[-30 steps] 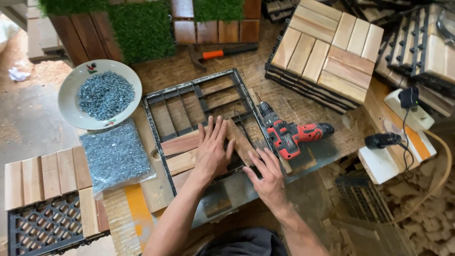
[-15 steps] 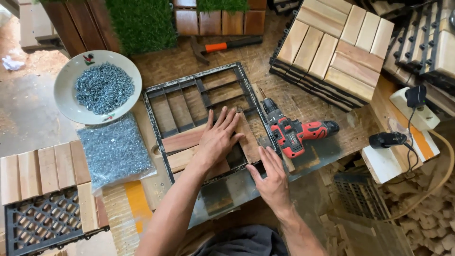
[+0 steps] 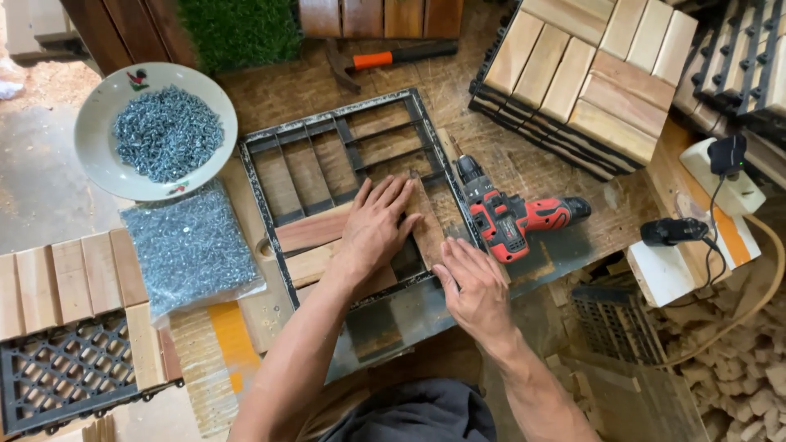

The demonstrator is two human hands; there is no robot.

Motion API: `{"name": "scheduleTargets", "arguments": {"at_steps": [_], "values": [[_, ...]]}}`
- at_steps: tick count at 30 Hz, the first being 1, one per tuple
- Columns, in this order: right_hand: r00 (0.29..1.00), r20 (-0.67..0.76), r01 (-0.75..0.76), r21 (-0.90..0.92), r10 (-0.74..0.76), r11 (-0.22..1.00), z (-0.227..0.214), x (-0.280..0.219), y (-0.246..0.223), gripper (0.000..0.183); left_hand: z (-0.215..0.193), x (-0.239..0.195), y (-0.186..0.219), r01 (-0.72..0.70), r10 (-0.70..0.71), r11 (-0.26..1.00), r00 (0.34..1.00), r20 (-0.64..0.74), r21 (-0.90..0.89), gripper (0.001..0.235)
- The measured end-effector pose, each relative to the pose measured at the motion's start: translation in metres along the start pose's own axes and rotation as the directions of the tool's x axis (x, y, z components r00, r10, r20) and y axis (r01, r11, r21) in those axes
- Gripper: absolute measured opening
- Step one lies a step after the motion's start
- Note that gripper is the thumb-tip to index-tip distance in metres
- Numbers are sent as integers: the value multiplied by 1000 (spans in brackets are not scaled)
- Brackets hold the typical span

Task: Assembling wooden deck tiles by placing wood slats into a plastic grid and securing them with screws using a power drill.

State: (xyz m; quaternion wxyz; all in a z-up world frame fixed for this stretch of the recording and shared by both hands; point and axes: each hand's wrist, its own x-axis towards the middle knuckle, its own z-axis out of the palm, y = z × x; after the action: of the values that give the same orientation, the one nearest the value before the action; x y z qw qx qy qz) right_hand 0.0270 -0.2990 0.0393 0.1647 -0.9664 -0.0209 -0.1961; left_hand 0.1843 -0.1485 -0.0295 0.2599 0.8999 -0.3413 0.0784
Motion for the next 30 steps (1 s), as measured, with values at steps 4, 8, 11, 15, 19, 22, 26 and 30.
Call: {"name": "scheduleTargets", "arguments": {"at_steps": [4, 8, 11, 15, 19, 22, 26, 30], "values": [[1000, 27, -8, -53, 10, 999, 9, 0, 12, 34, 8, 4, 0, 15, -17, 997, 1000, 24, 70, 64], [986, 169, 25, -73, -13, 997, 4, 2, 16, 40, -16, -3, 12, 39, -43, 992, 999, 26, 117, 66], [977, 211, 47, -138, -17, 989, -5, 5, 3, 47, -32, -13, 32, 30, -31, 990, 1000, 4, 139, 65], [985, 171, 66, -151, -40, 986, -2, -4, -14, 59, -47, -42, 54, -44, 46, 996, 999, -24, 78, 55], [987, 121, 117, -90, -106, 989, 21, -12, -18, 65, -57, -92, 44, -22, 21, 997, 1000, 17, 73, 50], [972, 147, 188, -33, -182, 982, 33, 4, -53, 62, -104, -142, 34, 107, -108, 994, 978, -177, -15, 38], [922, 177, 302, 230, -345, 925, 42, 33, -138, 53, -165, -211, 2, 286, -334, 943, 807, -487, -173, 32], [719, 95, 599, 419, -689, 682, 71, 51, -234, 40, -182, -296, -44, 545, -529, 801, 454, -717, -247, 27]]}}
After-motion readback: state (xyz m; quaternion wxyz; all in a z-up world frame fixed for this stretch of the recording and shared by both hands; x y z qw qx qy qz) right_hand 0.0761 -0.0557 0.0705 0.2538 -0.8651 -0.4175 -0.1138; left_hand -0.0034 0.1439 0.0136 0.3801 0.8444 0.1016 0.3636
